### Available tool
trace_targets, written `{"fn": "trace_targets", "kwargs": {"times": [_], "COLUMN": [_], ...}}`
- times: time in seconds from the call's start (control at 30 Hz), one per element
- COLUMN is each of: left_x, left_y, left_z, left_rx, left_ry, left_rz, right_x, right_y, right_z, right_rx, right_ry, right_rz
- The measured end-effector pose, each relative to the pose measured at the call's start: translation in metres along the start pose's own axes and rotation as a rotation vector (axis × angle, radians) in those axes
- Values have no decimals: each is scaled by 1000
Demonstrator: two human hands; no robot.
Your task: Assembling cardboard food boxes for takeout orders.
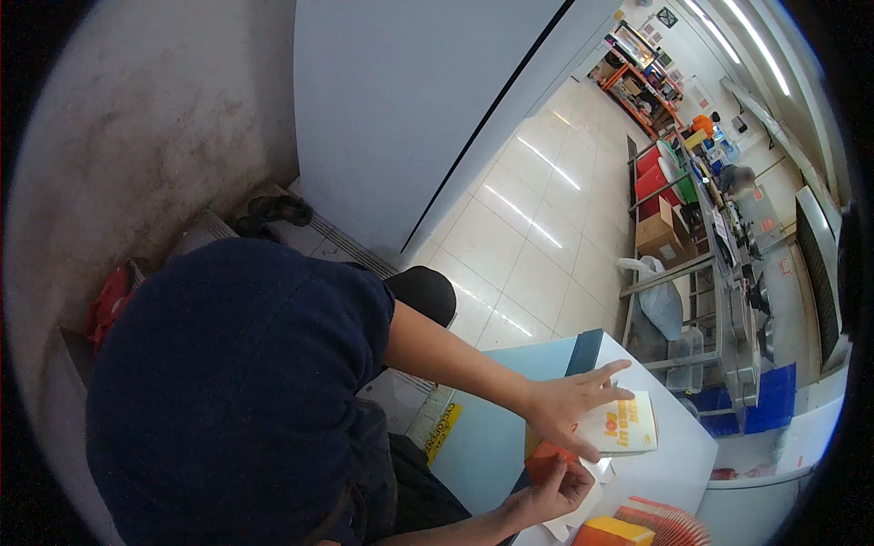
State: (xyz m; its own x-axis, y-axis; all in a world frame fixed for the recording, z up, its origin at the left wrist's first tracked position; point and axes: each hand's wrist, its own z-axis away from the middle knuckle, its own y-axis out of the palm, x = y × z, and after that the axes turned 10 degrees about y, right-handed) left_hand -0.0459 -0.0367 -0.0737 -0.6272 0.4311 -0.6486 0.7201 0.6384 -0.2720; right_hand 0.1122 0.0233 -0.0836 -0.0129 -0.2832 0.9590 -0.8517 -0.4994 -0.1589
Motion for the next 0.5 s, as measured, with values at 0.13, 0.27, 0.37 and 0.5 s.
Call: {"fn": "trace_targets", "kwargs": {"times": [0.13,0.27,0.37,0.5], "left_x": [7,14,13,11], "left_y": [4,10,2,-7], "left_z": [5,5,0,-3], "left_rx": [35,14,64,116], "left_ry": [131,29,97,195], "left_rz": [-98,-207,14,41], "right_x": [8,0,3,13], "right_y": [1,1,-4,-11], "right_z": [2,-1,-1,-2], "right_rx": [15,-50,5,354], "right_ry": [95,-36,40,217], "right_rz": [-76,54,-10,-333]}}
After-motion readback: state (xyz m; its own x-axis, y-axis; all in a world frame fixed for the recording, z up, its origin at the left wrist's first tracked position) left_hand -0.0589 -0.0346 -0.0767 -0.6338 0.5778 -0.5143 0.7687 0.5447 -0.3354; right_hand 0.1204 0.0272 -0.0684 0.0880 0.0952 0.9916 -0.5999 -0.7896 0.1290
